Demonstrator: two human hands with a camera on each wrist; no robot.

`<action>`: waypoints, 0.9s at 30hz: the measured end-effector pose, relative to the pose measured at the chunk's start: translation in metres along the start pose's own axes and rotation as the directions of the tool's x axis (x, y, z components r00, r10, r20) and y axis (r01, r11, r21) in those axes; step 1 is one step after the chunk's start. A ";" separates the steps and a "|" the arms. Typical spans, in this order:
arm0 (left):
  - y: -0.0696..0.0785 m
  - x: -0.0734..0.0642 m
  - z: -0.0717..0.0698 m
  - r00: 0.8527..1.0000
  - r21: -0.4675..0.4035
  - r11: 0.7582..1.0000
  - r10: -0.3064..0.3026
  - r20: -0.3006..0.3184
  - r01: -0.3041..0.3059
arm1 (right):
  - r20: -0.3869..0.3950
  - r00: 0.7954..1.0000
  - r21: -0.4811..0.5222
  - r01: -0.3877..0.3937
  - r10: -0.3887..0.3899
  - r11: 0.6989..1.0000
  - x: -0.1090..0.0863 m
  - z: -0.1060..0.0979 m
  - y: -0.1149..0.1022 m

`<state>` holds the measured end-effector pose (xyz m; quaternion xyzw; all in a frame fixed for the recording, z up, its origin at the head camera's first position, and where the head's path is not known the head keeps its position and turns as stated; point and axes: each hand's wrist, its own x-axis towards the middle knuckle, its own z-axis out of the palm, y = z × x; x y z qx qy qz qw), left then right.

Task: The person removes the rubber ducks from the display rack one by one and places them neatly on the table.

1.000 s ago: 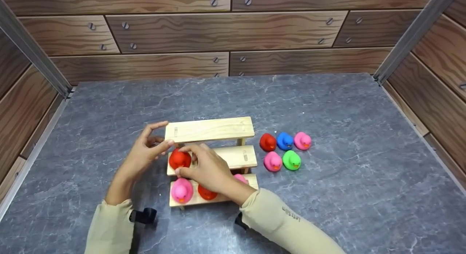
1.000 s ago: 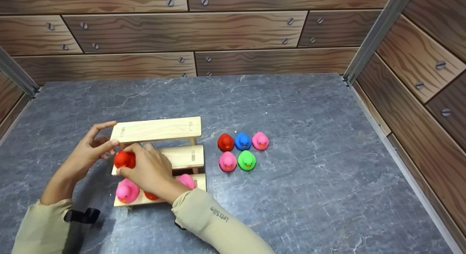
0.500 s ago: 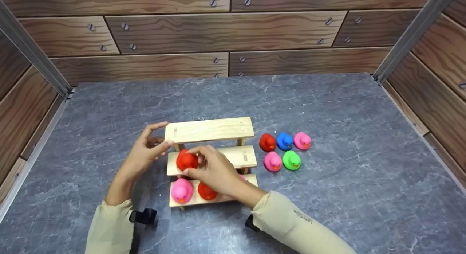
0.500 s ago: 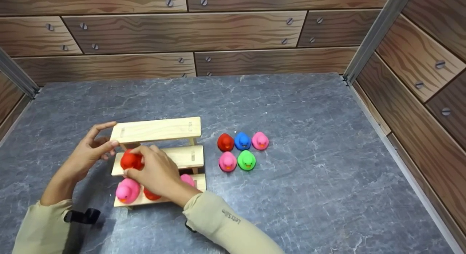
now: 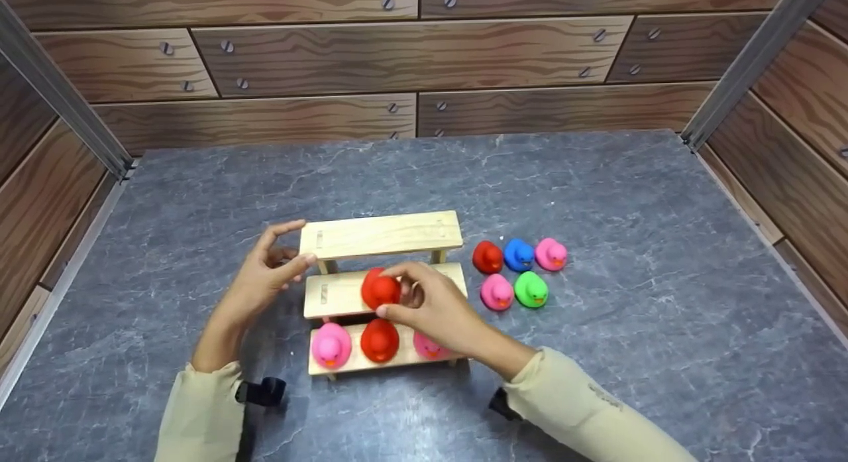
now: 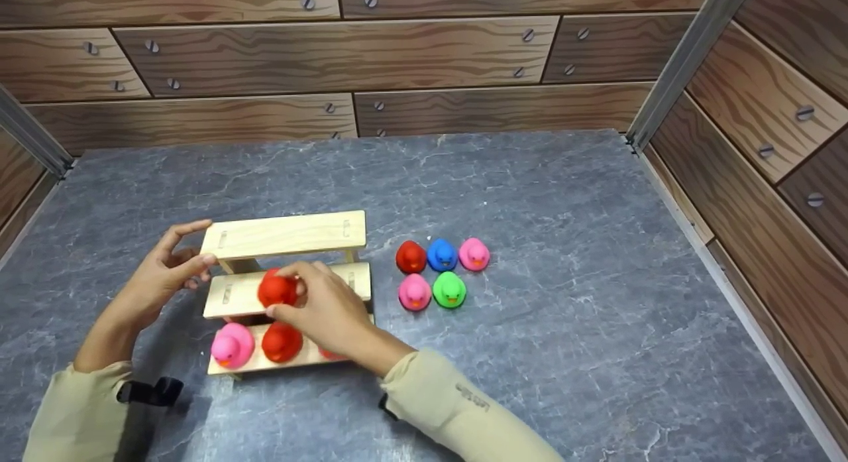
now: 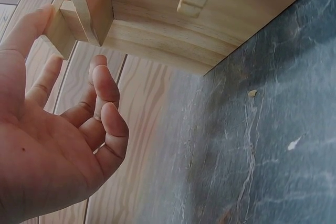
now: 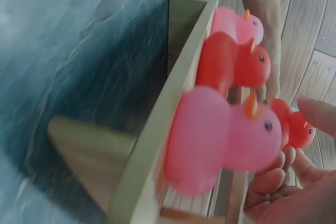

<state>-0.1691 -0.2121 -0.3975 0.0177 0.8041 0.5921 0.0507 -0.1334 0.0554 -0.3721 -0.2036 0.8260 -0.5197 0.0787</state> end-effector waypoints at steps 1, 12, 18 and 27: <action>0.000 0.000 0.000 1.000 0.003 1.000 -0.001 0.000 0.001 | -0.001 1.000 0.002 -0.001 0.001 1.000 -0.001 -0.003 0.001; 0.001 -0.001 -0.001 1.000 -0.015 1.000 -0.005 0.014 0.005 | -0.036 0.999 0.010 -0.006 0.006 1.000 -0.014 -0.042 0.012; 0.002 -0.001 -0.001 1.000 -0.005 1.000 -0.012 0.015 0.012 | -0.060 0.997 -0.005 -0.040 0.040 0.999 -0.022 -0.067 0.016; 0.002 -0.001 0.000 1.000 -0.001 1.000 -0.010 0.010 0.010 | -0.113 0.991 -0.087 -0.086 0.076 0.992 -0.035 -0.104 0.024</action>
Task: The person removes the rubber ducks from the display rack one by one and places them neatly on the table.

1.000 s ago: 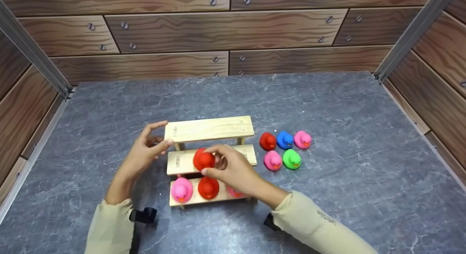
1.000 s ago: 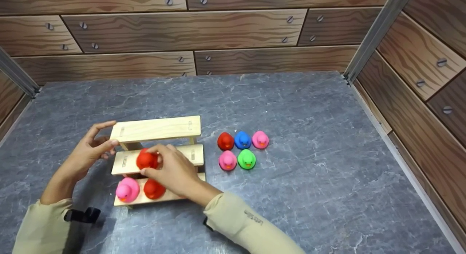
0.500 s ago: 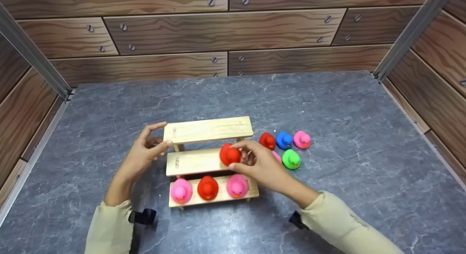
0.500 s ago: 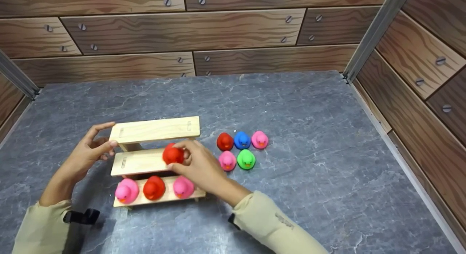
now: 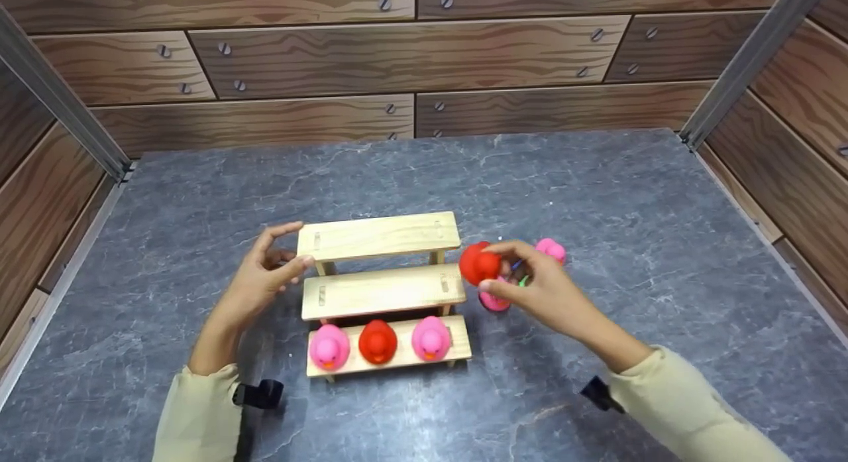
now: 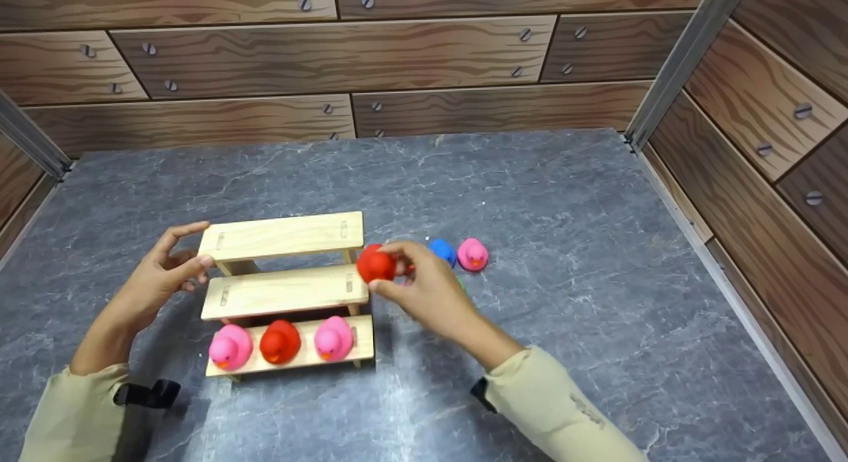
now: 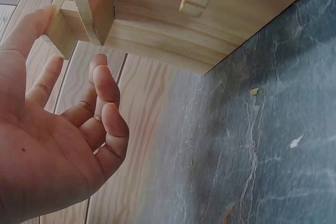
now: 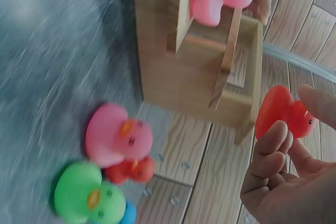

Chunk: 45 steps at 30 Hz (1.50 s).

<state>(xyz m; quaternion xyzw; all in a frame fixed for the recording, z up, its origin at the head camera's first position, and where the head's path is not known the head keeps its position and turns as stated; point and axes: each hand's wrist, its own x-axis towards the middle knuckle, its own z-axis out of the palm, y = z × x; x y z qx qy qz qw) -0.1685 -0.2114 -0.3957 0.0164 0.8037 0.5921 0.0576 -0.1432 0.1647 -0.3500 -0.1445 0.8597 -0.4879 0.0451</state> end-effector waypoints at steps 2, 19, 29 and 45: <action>0.000 0.000 0.000 1.000 -0.004 1.000 -0.001 -0.002 0.001 | -0.002 1.000 -0.024 -0.013 0.013 1.000 -0.002 -0.007 0.003; 0.002 0.000 -0.001 1.000 0.019 1.000 -0.011 0.010 0.011 | -0.059 0.994 -0.126 -0.100 0.094 0.987 -0.022 -0.051 0.050; 0.002 0.000 -0.001 1.000 0.010 1.000 -0.010 0.016 0.010 | -0.066 0.987 -0.157 -0.153 0.144 0.976 -0.029 -0.056 0.076; 0.000 0.000 0.000 1.000 -0.007 1.000 -0.015 0.014 0.015 | -0.068 0.982 -0.146 -0.182 0.174 0.972 -0.032 -0.056 0.095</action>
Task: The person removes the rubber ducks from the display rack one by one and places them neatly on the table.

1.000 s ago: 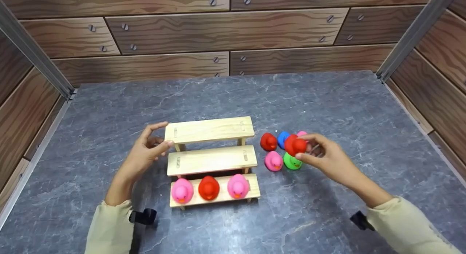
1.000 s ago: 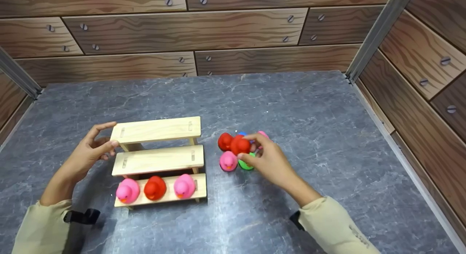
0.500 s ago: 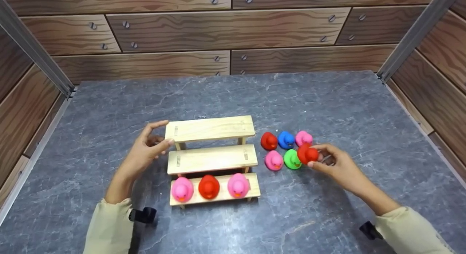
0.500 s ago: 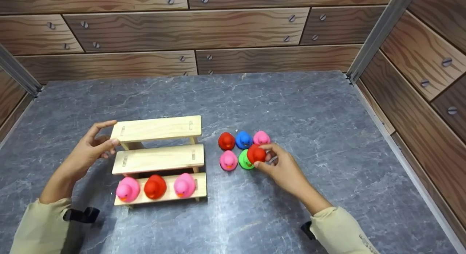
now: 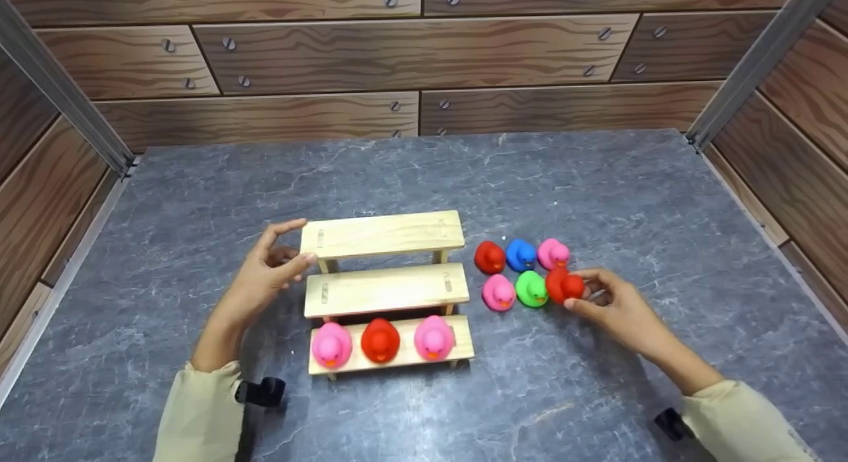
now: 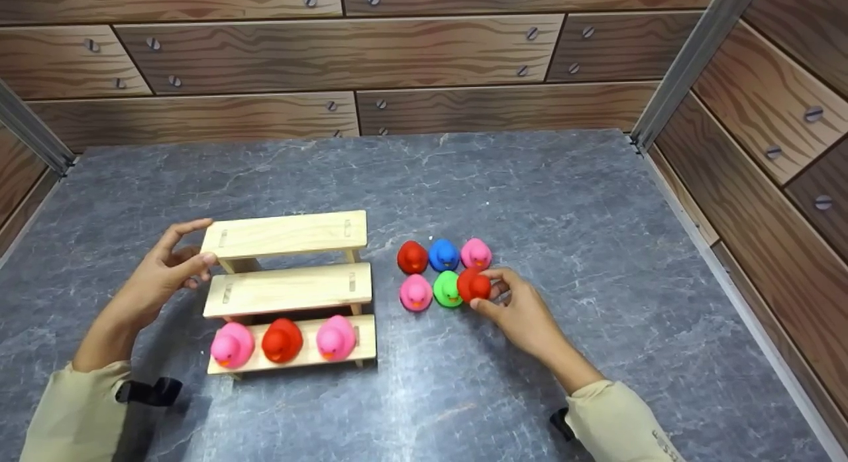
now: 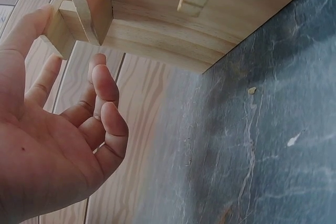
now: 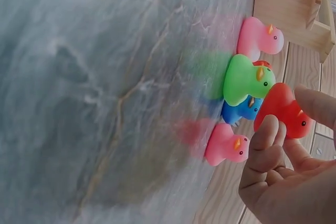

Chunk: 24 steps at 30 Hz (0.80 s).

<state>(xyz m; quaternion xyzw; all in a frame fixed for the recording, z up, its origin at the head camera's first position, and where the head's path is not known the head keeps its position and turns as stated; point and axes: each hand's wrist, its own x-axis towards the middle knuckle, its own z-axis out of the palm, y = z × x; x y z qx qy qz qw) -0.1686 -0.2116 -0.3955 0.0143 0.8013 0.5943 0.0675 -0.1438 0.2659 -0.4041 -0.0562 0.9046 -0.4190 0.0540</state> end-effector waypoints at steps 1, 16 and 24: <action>0.000 0.000 0.000 1.000 0.000 1.000 0.000 -0.002 0.000 | -0.003 1.000 0.000 0.001 -0.001 1.000 0.000 0.000 0.000; -0.001 0.000 -0.001 1.000 0.010 1.000 0.005 -0.010 -0.005 | -0.009 1.000 -0.048 -0.012 0.011 0.999 0.001 -0.002 0.006; 0.000 -0.001 0.000 1.000 0.018 1.000 0.006 0.001 -0.006 | 0.014 0.999 -0.094 -0.030 0.031 0.995 0.006 -0.006 0.009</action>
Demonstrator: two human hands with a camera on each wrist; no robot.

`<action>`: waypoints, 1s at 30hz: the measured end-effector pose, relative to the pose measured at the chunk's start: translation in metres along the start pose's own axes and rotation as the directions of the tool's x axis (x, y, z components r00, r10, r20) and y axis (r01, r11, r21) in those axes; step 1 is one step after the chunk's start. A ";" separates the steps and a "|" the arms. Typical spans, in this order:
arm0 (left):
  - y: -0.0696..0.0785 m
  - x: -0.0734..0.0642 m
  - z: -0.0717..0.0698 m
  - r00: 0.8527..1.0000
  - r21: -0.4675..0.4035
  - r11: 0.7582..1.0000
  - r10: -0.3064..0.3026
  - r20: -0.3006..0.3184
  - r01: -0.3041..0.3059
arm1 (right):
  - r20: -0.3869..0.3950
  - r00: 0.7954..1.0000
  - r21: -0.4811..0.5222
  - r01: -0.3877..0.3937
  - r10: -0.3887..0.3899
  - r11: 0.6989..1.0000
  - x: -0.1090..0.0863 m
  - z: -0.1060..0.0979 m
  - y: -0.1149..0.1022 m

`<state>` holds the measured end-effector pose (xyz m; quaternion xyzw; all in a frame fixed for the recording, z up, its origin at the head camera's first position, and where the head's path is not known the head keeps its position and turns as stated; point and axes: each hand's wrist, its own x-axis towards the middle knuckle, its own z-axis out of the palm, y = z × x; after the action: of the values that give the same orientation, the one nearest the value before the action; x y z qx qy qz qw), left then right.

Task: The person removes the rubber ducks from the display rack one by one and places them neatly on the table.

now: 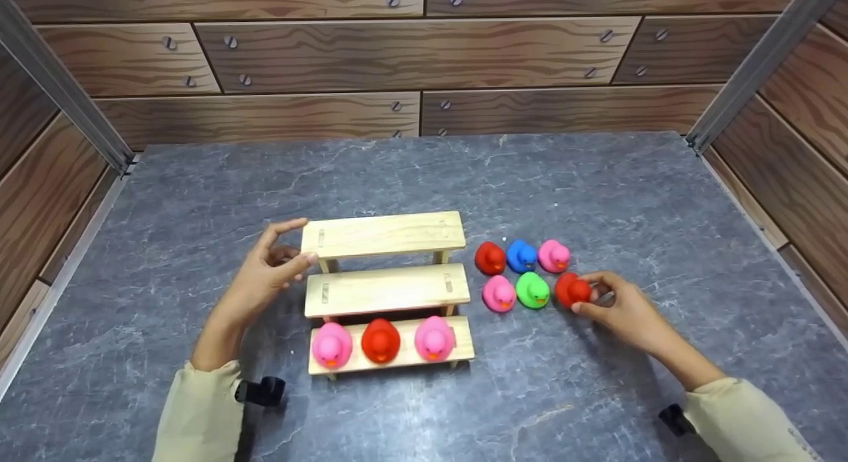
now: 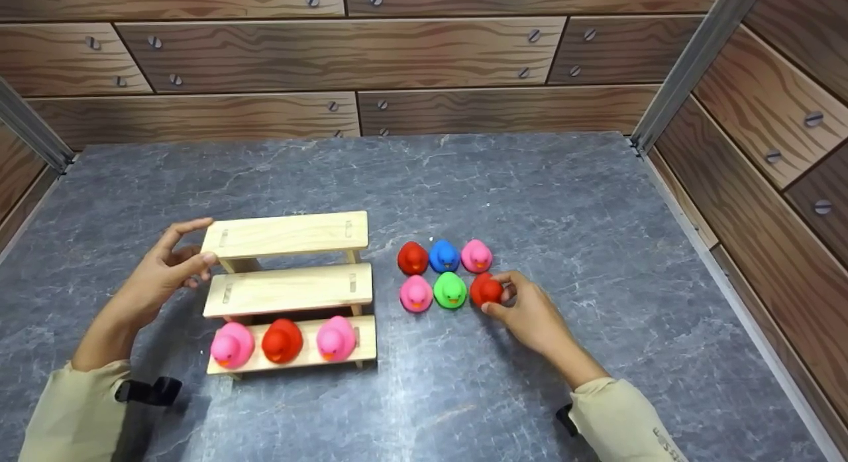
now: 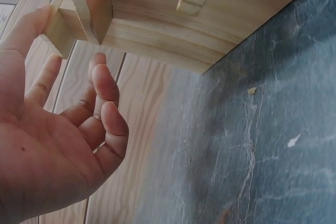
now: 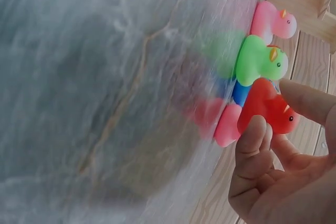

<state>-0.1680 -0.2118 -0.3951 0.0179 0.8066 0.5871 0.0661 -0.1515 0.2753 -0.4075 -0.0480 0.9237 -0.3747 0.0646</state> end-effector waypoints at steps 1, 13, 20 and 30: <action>0.000 0.000 0.000 1.000 0.000 1.000 0.000 0.003 0.000 | 0.003 1.000 -0.007 -0.001 0.001 1.000 0.000 0.000 0.001; -0.001 0.001 0.000 1.000 -0.039 0.999 0.016 -0.009 -0.016 | 0.050 0.999 -0.026 -0.019 0.020 0.999 0.006 0.001 0.003; -0.002 0.002 0.001 1.000 -0.046 0.999 0.011 -0.011 -0.011 | 0.055 0.998 -0.019 -0.001 0.002 1.000 0.009 0.001 0.004; -0.002 0.001 0.000 1.000 -0.031 0.999 0.009 0.000 -0.009 | 0.048 0.999 -0.039 0.003 -0.001 0.999 0.011 0.003 0.007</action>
<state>-0.1689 -0.2121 -0.3968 0.0205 0.7974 0.5997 0.0638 -0.1621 0.2769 -0.4158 -0.0590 0.9289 -0.3554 0.0855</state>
